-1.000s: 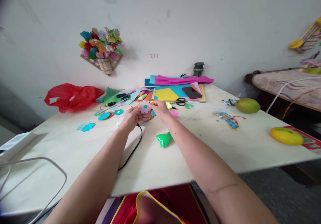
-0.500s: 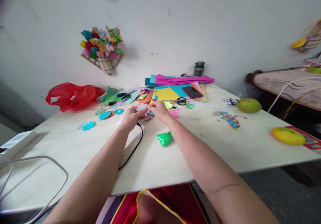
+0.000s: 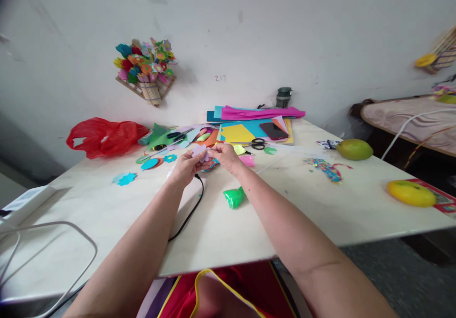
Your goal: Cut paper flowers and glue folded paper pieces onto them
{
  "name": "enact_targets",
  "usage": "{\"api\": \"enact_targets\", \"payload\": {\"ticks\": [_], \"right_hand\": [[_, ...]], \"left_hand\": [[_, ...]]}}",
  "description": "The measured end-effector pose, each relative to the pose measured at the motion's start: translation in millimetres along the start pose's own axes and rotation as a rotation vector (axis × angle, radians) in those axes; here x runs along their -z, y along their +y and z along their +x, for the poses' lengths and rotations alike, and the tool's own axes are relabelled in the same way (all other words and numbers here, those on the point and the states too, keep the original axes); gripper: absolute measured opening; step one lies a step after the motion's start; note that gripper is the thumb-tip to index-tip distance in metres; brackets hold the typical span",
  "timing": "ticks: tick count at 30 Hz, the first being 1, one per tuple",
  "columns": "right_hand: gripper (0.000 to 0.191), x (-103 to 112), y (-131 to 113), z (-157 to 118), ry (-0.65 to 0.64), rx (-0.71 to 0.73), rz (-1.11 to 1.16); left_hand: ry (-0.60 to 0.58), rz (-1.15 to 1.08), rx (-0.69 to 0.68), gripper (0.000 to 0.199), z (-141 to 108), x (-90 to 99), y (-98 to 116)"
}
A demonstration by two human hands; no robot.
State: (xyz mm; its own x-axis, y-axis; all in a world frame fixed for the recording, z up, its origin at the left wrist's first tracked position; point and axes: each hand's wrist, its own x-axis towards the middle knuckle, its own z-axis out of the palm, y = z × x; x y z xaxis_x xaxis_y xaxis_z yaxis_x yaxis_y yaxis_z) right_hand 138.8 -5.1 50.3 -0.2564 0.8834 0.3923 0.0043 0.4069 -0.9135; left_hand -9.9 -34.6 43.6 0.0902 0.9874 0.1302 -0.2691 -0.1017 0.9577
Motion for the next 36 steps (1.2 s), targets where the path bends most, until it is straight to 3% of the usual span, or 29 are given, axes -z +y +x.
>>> {"api": "enact_targets", "payload": {"ticks": [10,23,36], "right_hand": [[0.024,-0.1,4.4,3.9,0.038,0.011,0.021],[0.018,0.5,-1.9,3.4,0.039,0.054,-0.105],[0.019,4.3,-0.9,4.1,0.04,0.064,-0.119]], "left_hand": [[0.084,-0.011,0.031,0.048,0.4,-1.2,5.3],[0.035,0.041,-0.054,0.038,3.3,0.8,-1.7],[0.099,-0.043,0.043,0.045,2.8,2.9,2.8]]}}
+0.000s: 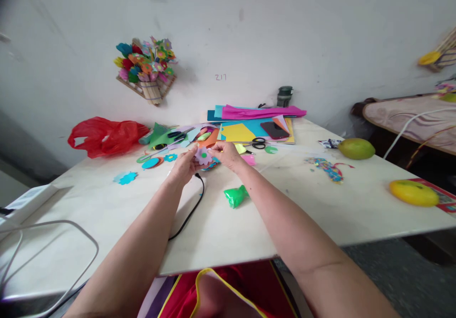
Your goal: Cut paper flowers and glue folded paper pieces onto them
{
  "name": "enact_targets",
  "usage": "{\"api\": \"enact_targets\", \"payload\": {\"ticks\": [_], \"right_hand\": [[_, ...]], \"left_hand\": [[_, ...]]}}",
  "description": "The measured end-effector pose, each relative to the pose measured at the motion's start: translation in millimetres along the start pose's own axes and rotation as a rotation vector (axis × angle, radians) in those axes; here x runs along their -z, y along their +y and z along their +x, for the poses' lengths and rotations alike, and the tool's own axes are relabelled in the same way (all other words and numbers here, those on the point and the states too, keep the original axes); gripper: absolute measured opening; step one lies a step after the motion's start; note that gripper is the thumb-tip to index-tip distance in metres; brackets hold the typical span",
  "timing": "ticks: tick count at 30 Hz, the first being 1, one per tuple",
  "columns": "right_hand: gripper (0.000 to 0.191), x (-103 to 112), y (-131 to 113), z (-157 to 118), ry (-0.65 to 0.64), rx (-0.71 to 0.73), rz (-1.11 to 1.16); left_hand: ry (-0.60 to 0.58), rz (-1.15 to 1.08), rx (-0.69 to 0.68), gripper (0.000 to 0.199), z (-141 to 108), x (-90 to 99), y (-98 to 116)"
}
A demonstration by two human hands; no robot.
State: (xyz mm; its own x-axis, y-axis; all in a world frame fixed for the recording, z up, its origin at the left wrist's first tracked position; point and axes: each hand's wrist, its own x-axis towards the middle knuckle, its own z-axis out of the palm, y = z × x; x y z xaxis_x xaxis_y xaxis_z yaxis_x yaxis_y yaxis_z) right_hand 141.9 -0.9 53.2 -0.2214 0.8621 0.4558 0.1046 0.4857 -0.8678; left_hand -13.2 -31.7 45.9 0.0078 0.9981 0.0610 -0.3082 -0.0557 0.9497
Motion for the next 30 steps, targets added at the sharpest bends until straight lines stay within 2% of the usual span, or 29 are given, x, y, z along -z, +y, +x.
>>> {"api": "enact_targets", "payload": {"ticks": [9,19,24,30], "right_hand": [[0.029,-0.1,5.3,1.6,-0.003,0.01,-0.02],[0.025,0.4,8.4,1.7,-0.014,0.038,-0.035],[0.025,1.1,5.5,0.9,-0.035,0.014,-0.025],[0.016,0.0,7.2,0.7,-0.043,0.01,0.004]], "left_hand": [[-0.025,0.108,-0.075,0.041,3.2,0.7,-5.4],[-0.024,0.123,-0.084,0.041,2.3,1.5,-5.3],[-0.067,0.126,-0.064,0.043,-1.5,-0.1,-2.3],[-0.097,0.151,-0.031,0.044,1.2,0.3,-4.4]]}}
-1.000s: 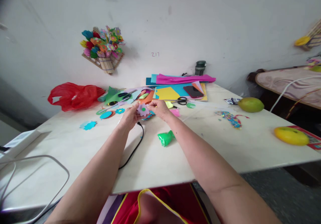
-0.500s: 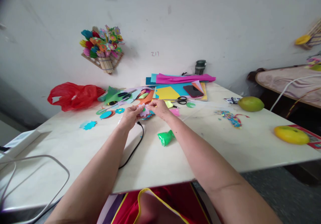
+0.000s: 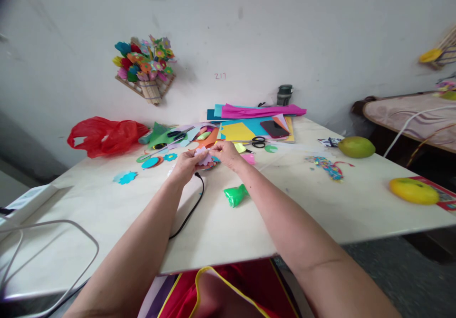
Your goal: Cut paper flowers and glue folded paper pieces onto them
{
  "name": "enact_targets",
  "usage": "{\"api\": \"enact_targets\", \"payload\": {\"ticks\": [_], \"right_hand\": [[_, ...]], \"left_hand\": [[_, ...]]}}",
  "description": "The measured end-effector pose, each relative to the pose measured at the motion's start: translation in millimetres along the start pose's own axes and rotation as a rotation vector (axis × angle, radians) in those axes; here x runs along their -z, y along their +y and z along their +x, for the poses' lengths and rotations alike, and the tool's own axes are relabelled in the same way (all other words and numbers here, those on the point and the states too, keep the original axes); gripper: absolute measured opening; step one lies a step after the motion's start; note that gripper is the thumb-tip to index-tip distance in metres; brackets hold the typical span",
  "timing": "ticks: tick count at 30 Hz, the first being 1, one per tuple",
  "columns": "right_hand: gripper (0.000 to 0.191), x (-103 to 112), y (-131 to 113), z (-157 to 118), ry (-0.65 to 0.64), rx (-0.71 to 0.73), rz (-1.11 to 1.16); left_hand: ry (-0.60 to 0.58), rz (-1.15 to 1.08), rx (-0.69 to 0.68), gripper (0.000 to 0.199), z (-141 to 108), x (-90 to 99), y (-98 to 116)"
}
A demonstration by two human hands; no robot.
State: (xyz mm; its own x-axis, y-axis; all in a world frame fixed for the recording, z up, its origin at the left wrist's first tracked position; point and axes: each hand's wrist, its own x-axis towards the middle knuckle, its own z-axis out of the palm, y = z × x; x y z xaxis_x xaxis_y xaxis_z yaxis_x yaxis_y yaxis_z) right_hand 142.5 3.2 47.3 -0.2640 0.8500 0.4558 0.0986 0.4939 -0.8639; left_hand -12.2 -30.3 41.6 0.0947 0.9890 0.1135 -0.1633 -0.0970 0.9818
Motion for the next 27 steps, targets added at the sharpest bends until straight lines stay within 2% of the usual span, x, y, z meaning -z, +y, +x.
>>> {"api": "enact_targets", "payload": {"ticks": [8,14,20,27], "right_hand": [[0.018,1,4,1,-0.022,-0.031,0.062],[0.022,1,0,0,-0.019,-0.07,0.132],[0.03,1,-3,-1,-0.004,-0.083,0.141],[0.043,0,-10,-7,-0.098,-0.157,0.177]], "left_hand": [[0.032,0.032,-0.041,0.046,-3,-3.7,5],[0.044,0.019,-0.055,0.052,-4,0.1,6],[0.095,0.039,-0.058,0.047,-4,1.5,7],[0.133,0.068,-0.076,0.046,-5,-3.2,9]]}}
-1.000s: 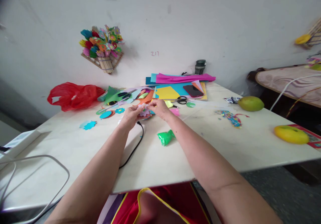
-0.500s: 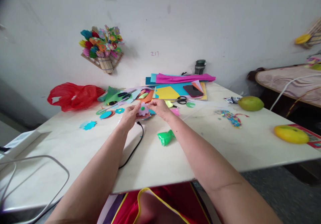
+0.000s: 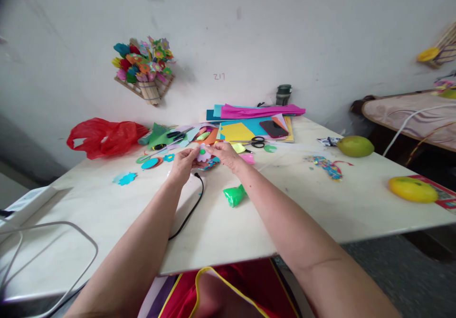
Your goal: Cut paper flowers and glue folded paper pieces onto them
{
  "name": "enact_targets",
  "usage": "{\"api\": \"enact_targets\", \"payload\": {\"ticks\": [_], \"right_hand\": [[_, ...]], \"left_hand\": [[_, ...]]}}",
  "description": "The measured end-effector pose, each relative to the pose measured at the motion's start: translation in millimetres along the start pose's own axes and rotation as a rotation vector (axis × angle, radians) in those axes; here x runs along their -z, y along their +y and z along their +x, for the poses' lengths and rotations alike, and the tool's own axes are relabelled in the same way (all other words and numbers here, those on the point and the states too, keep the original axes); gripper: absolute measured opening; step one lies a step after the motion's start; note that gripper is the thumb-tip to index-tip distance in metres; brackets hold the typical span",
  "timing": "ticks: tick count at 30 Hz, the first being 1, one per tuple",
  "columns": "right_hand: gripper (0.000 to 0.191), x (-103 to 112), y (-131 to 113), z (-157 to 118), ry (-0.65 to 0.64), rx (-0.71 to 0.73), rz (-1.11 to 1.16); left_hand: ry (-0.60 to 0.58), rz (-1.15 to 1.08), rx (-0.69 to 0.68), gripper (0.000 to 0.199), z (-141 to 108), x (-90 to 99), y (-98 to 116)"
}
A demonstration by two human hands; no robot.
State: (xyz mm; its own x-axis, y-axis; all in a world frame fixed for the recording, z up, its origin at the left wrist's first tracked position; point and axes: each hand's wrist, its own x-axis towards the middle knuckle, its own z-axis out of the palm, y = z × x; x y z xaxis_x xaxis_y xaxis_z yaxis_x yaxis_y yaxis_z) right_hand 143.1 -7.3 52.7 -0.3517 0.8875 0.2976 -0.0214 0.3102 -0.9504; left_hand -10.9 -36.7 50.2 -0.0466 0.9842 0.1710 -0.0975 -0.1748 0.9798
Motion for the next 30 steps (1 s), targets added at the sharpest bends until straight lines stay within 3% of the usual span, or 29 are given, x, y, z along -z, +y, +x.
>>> {"api": "enact_targets", "payload": {"ticks": [19,25,30], "right_hand": [[0.05,-4,13,9,0.06,-0.017,-0.072],[0.044,-1,8,3,-0.043,-0.066,0.059],[0.042,0,5,1,-0.048,-0.062,0.08]], "left_hand": [[-0.038,0.078,-0.026,0.047,-3,-2.7,1],[-0.018,0.057,-0.032,0.045,-4,-2.8,2],[-0.02,0.069,-0.031,0.045,-4,-3.6,3]]}}
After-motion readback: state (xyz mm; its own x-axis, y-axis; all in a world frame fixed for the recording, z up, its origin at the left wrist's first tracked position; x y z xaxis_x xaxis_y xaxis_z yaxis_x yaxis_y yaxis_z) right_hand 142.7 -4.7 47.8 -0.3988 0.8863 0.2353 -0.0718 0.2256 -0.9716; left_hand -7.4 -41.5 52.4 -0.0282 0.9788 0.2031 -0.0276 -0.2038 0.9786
